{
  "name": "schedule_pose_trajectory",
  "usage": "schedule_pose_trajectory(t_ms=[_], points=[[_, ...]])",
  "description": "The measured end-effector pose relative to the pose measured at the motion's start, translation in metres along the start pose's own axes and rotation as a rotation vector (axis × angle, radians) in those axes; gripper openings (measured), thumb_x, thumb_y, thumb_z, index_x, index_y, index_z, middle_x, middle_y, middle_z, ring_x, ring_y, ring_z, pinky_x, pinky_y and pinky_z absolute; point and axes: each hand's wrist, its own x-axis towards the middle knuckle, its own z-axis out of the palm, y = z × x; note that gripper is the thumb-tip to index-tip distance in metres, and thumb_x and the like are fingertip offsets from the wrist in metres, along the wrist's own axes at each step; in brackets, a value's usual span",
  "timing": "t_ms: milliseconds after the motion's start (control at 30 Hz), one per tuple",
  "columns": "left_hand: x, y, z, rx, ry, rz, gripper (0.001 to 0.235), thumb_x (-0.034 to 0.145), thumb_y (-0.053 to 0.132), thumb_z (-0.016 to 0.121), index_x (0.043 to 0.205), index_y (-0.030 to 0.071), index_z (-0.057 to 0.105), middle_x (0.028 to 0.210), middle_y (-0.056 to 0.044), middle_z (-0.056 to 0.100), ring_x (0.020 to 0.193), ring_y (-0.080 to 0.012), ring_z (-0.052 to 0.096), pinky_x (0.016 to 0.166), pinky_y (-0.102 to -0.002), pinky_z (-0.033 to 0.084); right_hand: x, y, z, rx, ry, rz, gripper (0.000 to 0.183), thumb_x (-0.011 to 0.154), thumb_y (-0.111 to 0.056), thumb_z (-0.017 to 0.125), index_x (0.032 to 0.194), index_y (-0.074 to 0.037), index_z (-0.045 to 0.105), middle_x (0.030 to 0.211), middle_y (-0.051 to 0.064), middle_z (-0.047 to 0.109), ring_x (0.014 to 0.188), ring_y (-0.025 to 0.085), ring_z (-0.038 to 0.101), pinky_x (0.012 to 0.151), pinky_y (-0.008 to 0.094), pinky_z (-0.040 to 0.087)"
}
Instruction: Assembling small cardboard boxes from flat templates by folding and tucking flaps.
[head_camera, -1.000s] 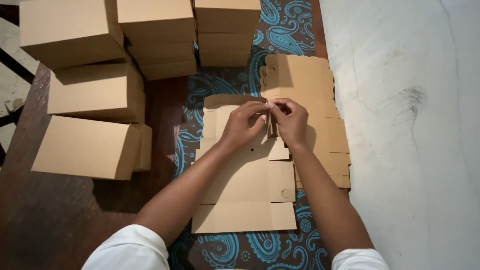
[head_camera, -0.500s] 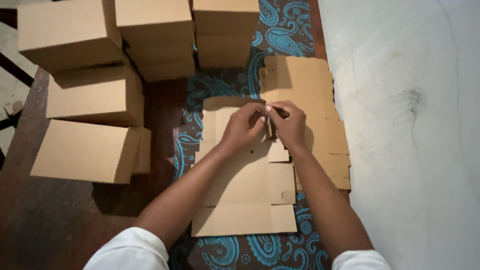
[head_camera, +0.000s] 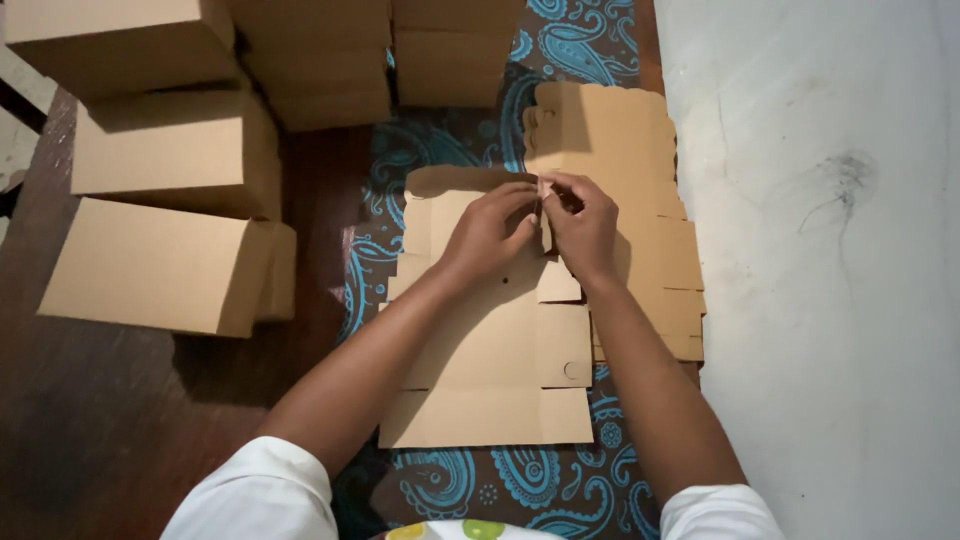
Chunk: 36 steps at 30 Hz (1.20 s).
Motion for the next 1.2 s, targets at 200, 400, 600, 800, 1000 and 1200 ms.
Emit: schedule_pose_trajectory(t_ms=[200, 400, 600, 800, 1000, 1200], points=[[0.001, 0.001, 0.001, 0.041, -0.024, 0.011, 0.027, 0.096, 0.015, 0.066, 0.116, -0.001, 0.074, 0.125, -0.022, 0.070, 0.121, -0.0413, 0.066, 0.104, -0.049, 0.053, 0.001, 0.006, 0.001, -0.019, 0.012, -0.042, 0.017, 0.092, -0.006, 0.068, 0.104, -0.009, 0.080, 0.090, 0.013, 0.071, 0.078, 0.019, 0.069, 0.065, 0.030, 0.056], [0.001, 0.002, -0.002, 0.030, -0.040, 0.000, 0.029, 0.095, 0.016, 0.067, 0.116, -0.002, 0.074, 0.126, -0.023, 0.069, 0.121, -0.0424, 0.065, 0.104, -0.049, 0.054, 0.001, 0.008, 0.001, 0.007, -0.004, -0.023, 0.018, 0.089, -0.009, 0.076, 0.107, -0.010, 0.079, 0.092, 0.009, 0.072, 0.078, 0.017, 0.070, 0.066, 0.029, 0.057], [0.001, -0.003, 0.000, 0.035, -0.051, 0.008, 0.027, 0.095, 0.016, 0.067, 0.115, 0.000, 0.076, 0.127, -0.021, 0.070, 0.119, -0.0408, 0.066, 0.102, -0.049, 0.055, 0.003, 0.019, 0.003, 0.101, 0.004, 0.052, 0.031, 0.088, -0.004, 0.072, 0.119, -0.007, 0.071, 0.088, 0.009, 0.069, 0.071, 0.012, 0.063, 0.065, 0.026, 0.055], [0.001, 0.000, -0.001, 0.060, -0.067, -0.007, 0.028, 0.095, 0.016, 0.067, 0.115, 0.000, 0.075, 0.126, -0.022, 0.069, 0.119, -0.0421, 0.066, 0.102, -0.050, 0.055, 0.004, 0.020, 0.003, 0.070, 0.014, 0.064, 0.024, 0.086, -0.004, 0.073, 0.109, -0.010, 0.075, 0.086, 0.007, 0.071, 0.069, 0.010, 0.065, 0.062, 0.025, 0.054], [0.001, 0.006, -0.004, 0.054, -0.072, -0.023, 0.027, 0.097, 0.016, 0.065, 0.116, 0.000, 0.075, 0.126, -0.021, 0.069, 0.121, -0.0409, 0.066, 0.103, -0.049, 0.055, 0.001, 0.008, 0.004, 0.017, 0.029, 0.071, 0.020, 0.085, -0.008, 0.074, 0.104, -0.013, 0.078, 0.086, 0.007, 0.073, 0.071, 0.012, 0.066, 0.065, 0.026, 0.055], [0.001, -0.011, 0.005, 0.217, 0.084, 0.070, 0.019, 0.095, 0.012, 0.066, 0.110, 0.008, 0.076, 0.118, -0.012, 0.071, 0.114, -0.0330, 0.069, 0.100, -0.041, 0.056, 0.000, 0.009, 0.002, 0.004, 0.037, 0.046, 0.020, 0.085, -0.006, 0.073, 0.103, -0.012, 0.078, 0.086, 0.010, 0.073, 0.073, 0.015, 0.067, 0.067, 0.029, 0.056]])
